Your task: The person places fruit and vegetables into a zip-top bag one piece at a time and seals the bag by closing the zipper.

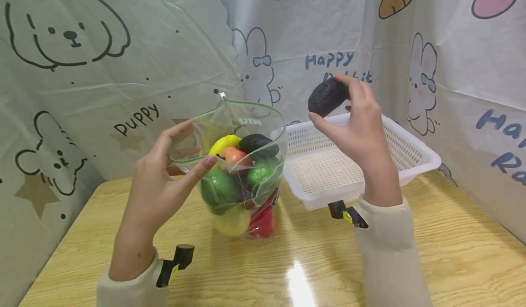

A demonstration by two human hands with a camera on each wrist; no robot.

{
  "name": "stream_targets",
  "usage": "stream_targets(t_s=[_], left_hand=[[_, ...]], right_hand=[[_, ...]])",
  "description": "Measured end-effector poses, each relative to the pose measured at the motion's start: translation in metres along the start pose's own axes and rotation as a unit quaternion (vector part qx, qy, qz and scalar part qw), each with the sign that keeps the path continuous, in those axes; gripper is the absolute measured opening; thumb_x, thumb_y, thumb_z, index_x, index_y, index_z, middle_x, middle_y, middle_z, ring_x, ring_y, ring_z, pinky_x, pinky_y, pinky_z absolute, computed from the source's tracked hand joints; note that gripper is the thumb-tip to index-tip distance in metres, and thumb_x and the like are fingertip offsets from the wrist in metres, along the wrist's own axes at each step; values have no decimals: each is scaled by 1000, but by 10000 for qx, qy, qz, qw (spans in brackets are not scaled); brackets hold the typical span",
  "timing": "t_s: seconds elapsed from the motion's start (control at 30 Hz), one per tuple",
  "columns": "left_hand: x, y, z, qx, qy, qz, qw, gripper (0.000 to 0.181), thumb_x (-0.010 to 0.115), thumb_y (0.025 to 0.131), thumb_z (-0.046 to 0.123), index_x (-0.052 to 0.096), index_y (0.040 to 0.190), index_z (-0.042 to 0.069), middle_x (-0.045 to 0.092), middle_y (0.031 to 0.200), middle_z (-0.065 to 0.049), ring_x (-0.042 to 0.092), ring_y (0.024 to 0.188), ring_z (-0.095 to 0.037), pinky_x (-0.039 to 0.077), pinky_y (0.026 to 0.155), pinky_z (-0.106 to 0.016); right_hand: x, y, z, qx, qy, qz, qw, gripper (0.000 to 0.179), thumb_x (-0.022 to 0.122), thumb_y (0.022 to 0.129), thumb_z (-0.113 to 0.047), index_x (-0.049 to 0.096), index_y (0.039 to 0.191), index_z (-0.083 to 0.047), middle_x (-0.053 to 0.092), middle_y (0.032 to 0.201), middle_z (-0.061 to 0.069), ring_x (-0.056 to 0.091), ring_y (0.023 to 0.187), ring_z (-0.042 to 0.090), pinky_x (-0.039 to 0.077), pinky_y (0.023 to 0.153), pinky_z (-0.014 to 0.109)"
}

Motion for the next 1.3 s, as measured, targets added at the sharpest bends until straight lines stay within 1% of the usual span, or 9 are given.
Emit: stream_targets(t_s=[0.1,0.17,0.33,0.43,0.57,0.77,1.03,1.2,1.3], left_hand=[[0,0,0,-17,-2,2,10000,76,78,89,45,47,150,14,55,147,-1,70,76,-20,60,70,-35],[0,0,0,-14,1,1,10000,77,78,89,45,46,151,14,55,148,-1,70,76,-20,60,70,-35],[0,0,-1,24,16,4,10000,79,78,89,44,43,153,13,52,151,0,71,76,-20,60,70,-34],[0,0,-1,-1,24,-3,10000,80,78,89,44,43,154,13,51,152,1,72,76,-20,60,70,-35],[-1,0,0,-71,41,-23,10000,81,78,89,45,42,154,14,51,152,1,72,76,-20,60,70,-35],[-1,0,0,-11,62,-22,10000,79,78,89,46,45,153,14,53,150,-1,71,78,-20,61,70,-36],[-1,0,-1,102,-2,-32,9999,81,81,86,44,46,152,13,54,149,-2,71,80,-19,61,71,-34],[-1,0,0,194,9,-16,9998,82,82,85,41,46,152,10,54,149,-4,71,81,-20,61,71,-35],[-1,0,0,218,25,-24,9998,82,82,85,42,46,152,10,55,149,-5,70,80,-20,61,71,-35]], right_hand=[[0,-3,-14,-169,306,313,9989,78,87,80,-19,49,148,-13,52,141,12,59,120,33,51,100,24],[1,-5,-23,-307,550,493,9968,77,88,79,-15,51,147,-13,54,140,9,61,119,29,49,97,17],[8,-12,-46,-831,1093,773,9875,79,89,74,-3,54,144,-12,58,139,4,63,117,18,52,97,20],[14,-18,-58,-1282,1295,804,9800,80,89,72,1,53,144,-8,57,139,5,63,120,19,52,99,23],[21,-23,-70,-1738,1376,589,9733,80,88,73,0,52,144,-5,57,140,6,63,122,23,52,102,27],[33,-28,-80,-1904,1358,140,9722,82,91,72,-3,52,144,-7,56,145,4,57,127,23,51,99,30],[37,-29,-82,-2274,1168,-9,9668,84,93,72,-8,50,145,-2,51,150,7,49,136,20,50,104,36],[41,-31,-87,-2460,1406,-185,9588,84,92,72,-3,49,144,2,50,149,12,52,132,22,54,97,27],[44,-33,-88,-2438,1434,-233,9589,82,92,71,-2,51,143,1,52,148,13,55,127,23,55,91,21]])
Point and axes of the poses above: each hand's wrist, its own y-axis towards the middle knuckle, its own x-axis out of the palm, z = x × y, the point moved 2 cm from there along y, towards the middle knuckle
